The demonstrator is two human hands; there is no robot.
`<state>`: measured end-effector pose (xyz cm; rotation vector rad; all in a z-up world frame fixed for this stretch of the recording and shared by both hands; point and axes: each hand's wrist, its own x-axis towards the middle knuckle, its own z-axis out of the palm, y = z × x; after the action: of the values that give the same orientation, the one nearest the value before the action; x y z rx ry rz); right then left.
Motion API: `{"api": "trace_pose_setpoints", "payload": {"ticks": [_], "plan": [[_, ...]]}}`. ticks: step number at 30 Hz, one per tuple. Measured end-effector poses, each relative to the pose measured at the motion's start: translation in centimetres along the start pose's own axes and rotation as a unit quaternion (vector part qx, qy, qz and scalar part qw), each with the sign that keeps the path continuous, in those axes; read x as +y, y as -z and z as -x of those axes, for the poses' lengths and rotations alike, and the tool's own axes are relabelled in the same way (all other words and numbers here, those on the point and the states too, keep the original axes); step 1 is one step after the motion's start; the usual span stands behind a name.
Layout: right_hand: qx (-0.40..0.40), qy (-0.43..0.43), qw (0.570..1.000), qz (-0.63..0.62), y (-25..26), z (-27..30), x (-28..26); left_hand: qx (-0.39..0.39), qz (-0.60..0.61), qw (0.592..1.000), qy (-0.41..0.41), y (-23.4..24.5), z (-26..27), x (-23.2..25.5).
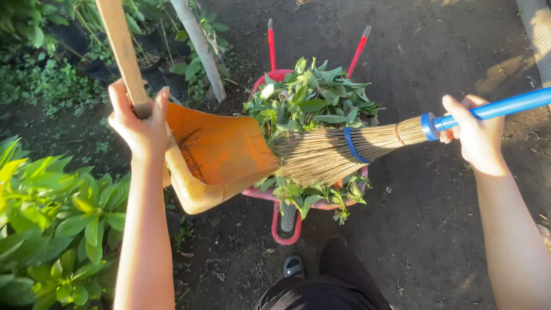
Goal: Sweeping and collecting leaves from the ground into a wheelbarrow using a rake and dustpan.
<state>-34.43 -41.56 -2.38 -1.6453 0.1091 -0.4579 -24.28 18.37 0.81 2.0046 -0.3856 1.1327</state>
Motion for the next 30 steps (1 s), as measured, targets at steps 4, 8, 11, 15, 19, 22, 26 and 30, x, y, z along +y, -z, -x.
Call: {"api": "trace_pose_setpoints", "payload": {"ticks": [4,8,11,15,19,22,26,30], "plan": [[-0.021,0.011,0.999,0.031,-0.5,3.5,-1.6,0.033,-0.01,0.999,0.041,3.3,4.8,0.3],[-0.009,0.01,0.992,0.124,-2.2,8.0,-4.9,0.039,-0.009,0.998,0.051,6.6,9.6,2.8],[-0.028,0.024,0.987,0.156,-2.7,11.2,-7.6,0.04,-0.032,0.996,0.076,9.1,13.1,4.7],[-0.063,0.014,0.981,0.183,-2.0,16.9,-10.0,0.036,-0.032,0.99,0.129,12.7,17.8,8.7],[-0.095,0.001,0.962,0.256,-1.1,23.2,-10.2,0.015,-0.149,0.987,0.052,15.5,22.8,11.3],[-0.159,0.008,0.94,0.302,-1.5,27.7,-8.4,-0.042,-0.287,0.956,0.045,16.9,26.5,13.5],[-0.209,-0.092,0.945,0.234,-1.8,33.1,-2.6,-0.105,-0.213,0.961,0.139,17.7,33.4,13.3],[-0.227,-0.21,0.919,0.245,-2.7,37.2,4.3,-0.157,-0.202,0.954,0.159,17.3,39.0,11.3]]}}
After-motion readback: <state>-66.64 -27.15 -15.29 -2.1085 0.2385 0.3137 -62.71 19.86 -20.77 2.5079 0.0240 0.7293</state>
